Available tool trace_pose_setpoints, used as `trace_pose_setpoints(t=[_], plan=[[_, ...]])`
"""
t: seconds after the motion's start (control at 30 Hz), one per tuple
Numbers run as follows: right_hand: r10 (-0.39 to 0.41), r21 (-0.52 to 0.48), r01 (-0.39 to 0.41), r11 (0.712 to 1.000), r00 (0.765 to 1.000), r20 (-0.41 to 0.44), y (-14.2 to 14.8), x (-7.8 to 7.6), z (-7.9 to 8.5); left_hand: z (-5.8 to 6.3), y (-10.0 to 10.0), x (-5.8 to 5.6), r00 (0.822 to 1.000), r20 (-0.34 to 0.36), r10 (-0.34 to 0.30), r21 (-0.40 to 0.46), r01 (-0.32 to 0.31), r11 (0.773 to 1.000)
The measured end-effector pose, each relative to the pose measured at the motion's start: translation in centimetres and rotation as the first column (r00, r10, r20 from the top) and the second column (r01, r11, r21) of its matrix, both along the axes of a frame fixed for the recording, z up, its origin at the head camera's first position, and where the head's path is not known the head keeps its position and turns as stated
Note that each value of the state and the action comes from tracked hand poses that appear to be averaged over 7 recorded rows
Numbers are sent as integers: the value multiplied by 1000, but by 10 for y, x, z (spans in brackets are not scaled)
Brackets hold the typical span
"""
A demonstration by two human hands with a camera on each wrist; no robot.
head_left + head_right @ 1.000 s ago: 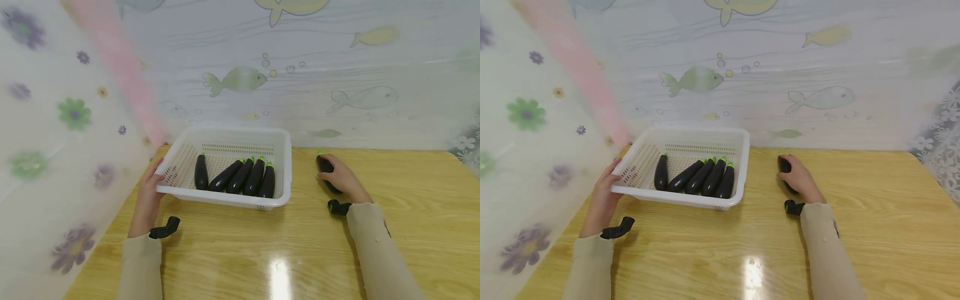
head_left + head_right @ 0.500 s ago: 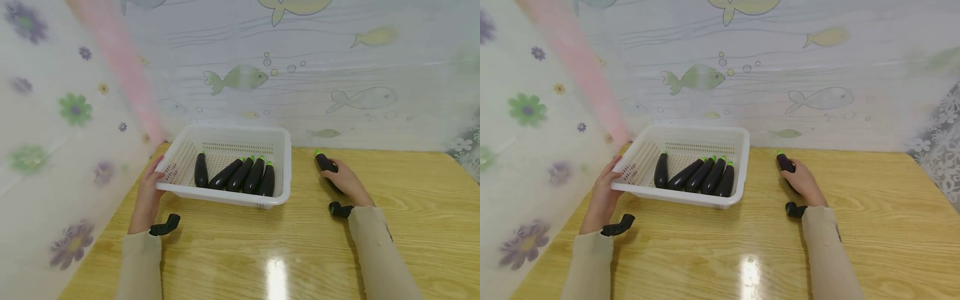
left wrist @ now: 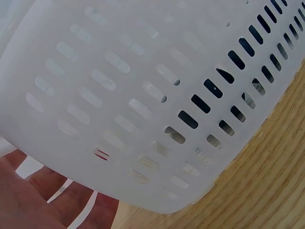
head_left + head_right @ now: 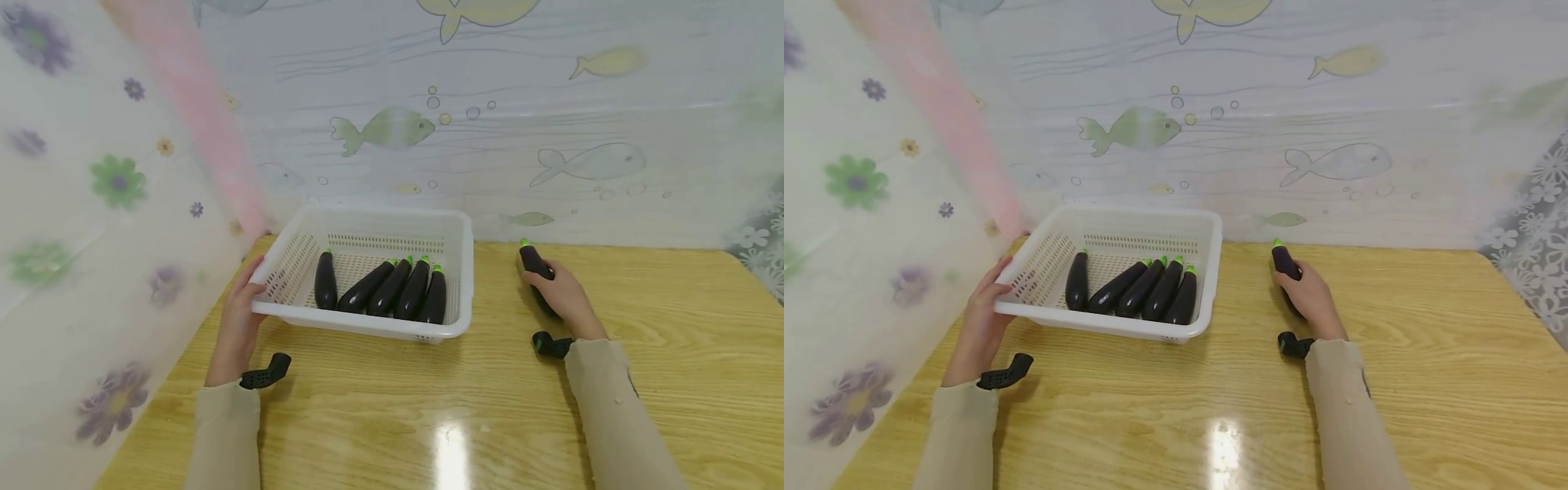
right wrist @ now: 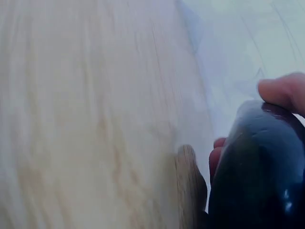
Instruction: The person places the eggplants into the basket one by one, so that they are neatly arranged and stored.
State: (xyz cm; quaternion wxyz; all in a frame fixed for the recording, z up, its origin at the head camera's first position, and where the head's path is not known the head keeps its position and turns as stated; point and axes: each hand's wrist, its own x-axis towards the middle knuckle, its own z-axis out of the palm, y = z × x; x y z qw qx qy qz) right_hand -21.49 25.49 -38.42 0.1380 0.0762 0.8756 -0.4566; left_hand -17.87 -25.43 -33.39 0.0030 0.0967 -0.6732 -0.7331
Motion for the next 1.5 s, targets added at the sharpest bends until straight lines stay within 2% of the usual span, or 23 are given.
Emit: trace_pose_setpoints(t=[0.13,0.4,0.73,1.0,1.23,1.5], plan=[[-45,-52,44,998,999,-18,-1,0,0,1,0,-1,1000,-11,5,-3,-5,1000],[-88,-110,89,990,996,7,-1,3,7,0,2,0,1000,-17,11,3,-11,1000],[-101,-152,102,983,995,10,-4,1,6,1,0,-1,1000,-5,25,25,-24,999],[-104,-180,111,977,994,46,-3,0,5,1,1,-1,1000,-4,25,25,-25,999],[-116,-179,118,977,993,24,-3,0,6,2,2,-1,1000,-3,23,10,-23,1000],[-159,-258,154,954,987,2,-3,-1,9,3,1,1,1000,7,20,13,-20,1000]])
